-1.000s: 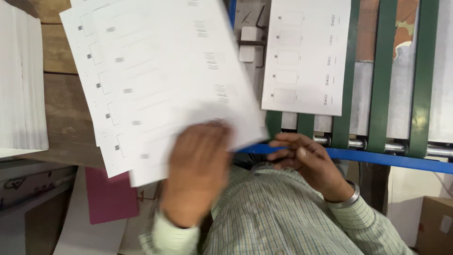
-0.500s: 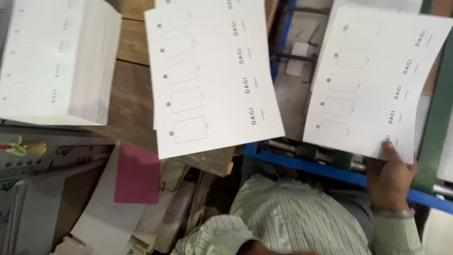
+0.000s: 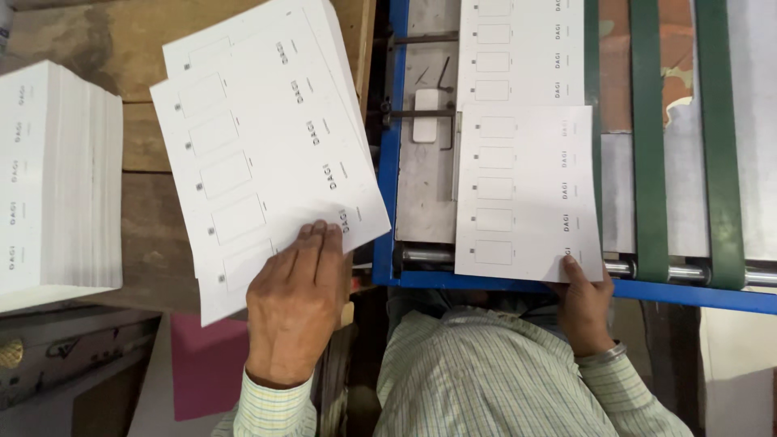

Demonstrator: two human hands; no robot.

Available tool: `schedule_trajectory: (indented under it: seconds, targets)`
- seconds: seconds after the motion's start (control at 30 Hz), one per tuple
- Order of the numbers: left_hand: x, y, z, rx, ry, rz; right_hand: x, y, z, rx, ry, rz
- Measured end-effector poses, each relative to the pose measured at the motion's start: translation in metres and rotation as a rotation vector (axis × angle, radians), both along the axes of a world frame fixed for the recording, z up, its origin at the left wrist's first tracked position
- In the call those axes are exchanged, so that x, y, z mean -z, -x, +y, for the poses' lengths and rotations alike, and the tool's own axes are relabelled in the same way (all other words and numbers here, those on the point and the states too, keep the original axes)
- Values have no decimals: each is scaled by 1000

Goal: The person takes printed sheets one at a time from a stack on a wooden table and places each sheet onto the belt of a blue printing/finishing machine, aligning it by hand so the machine pulls it through. The processed sheets accumulate in stacks beside the machine as the person repeats the feeding cycle.

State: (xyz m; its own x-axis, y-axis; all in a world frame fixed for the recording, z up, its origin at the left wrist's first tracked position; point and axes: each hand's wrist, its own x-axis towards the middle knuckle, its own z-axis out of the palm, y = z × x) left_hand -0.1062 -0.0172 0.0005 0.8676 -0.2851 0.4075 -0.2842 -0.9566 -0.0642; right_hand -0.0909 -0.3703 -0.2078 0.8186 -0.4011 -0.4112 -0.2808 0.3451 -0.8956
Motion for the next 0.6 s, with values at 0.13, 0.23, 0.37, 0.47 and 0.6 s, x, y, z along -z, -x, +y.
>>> schedule_trajectory:
  seconds: [0.13, 0.23, 0.37, 0.47, 0.6]
  targets:
    - [-14, 1, -13, 6, 10, 24, -4, -21, -1, -40, 3, -52]
    - [-31, 0, -22, 1, 51, 70, -5, -36, -7, -80, -90, -23]
    - [-49, -5, -10, -15, 173, 302, -9, -35, -10, -225, -303, -47]
    - [-53, -11, 14, 88, 363, 375, -15, -22, -9, -278, -317, 27]
    - [-48, -7, 20, -251, 647, 353, -37, -8, 0, -428, -360, 63]
